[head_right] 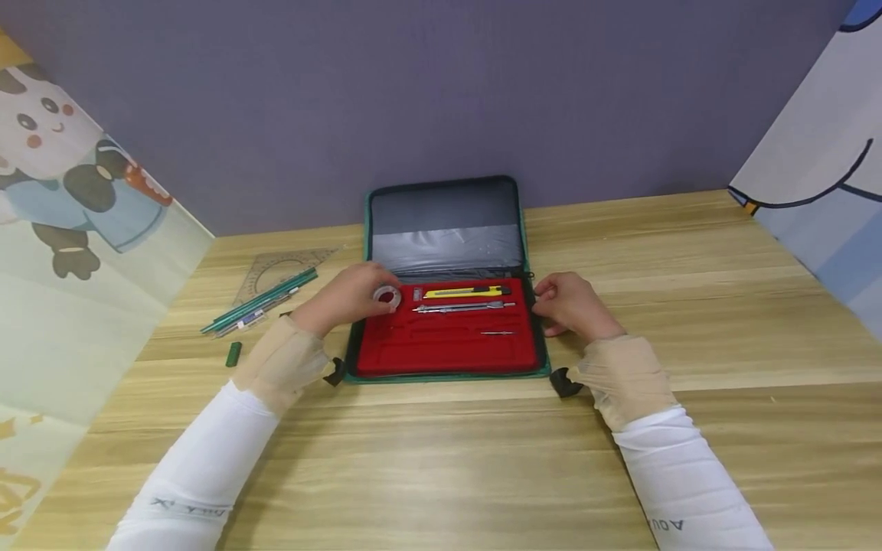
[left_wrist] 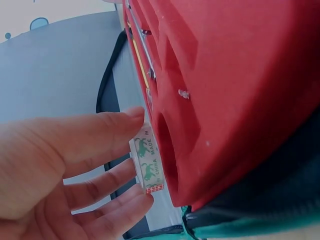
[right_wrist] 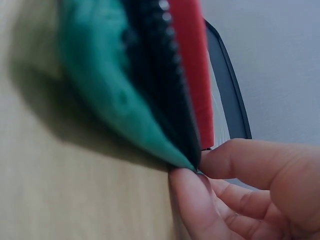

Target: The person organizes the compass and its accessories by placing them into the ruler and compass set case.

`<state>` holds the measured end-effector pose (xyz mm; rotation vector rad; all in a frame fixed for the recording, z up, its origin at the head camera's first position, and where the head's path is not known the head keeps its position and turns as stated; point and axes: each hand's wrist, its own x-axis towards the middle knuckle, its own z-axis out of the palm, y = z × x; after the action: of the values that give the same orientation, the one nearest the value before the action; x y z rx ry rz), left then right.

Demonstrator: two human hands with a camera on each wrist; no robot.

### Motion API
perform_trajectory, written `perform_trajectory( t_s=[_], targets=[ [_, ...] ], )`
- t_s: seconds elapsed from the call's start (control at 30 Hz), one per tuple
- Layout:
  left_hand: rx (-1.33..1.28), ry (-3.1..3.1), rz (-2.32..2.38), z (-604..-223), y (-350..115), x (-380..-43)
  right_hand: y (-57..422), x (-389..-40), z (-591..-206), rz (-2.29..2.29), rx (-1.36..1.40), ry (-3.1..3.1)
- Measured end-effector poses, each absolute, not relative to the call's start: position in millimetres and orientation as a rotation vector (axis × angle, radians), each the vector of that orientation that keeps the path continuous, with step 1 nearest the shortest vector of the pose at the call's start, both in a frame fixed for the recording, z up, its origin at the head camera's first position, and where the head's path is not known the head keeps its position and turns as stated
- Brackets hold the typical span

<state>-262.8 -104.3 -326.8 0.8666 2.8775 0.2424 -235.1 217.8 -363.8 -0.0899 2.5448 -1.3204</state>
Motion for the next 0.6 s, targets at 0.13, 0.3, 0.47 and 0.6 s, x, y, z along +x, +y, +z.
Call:
perform_trajectory(
  t_s=[0.13,0.3,0.47,0.6],
  targets=[
    [0.868,2.878,0.215,-328.0,-101.3,-264.6,216.5,-234.9,-364.1,-1.321,-0.085,2.529],
    [0.876,2.875,0.217,-330.0,-101.2,-264.9,215.9,-234.7,-362.7,-1.333,-0.086,2.521],
    [0.872,2.872,0.237,-332.2,-101.1,-265.1,218.6,-235.5,-362.3,-1.327,-0.100,2.530],
    [0.877,2.875,0.249,-333.0,-101.6,-264.9,219.5,-235.6,-361.8,-1.322,-0.095,2.517]
  ],
)
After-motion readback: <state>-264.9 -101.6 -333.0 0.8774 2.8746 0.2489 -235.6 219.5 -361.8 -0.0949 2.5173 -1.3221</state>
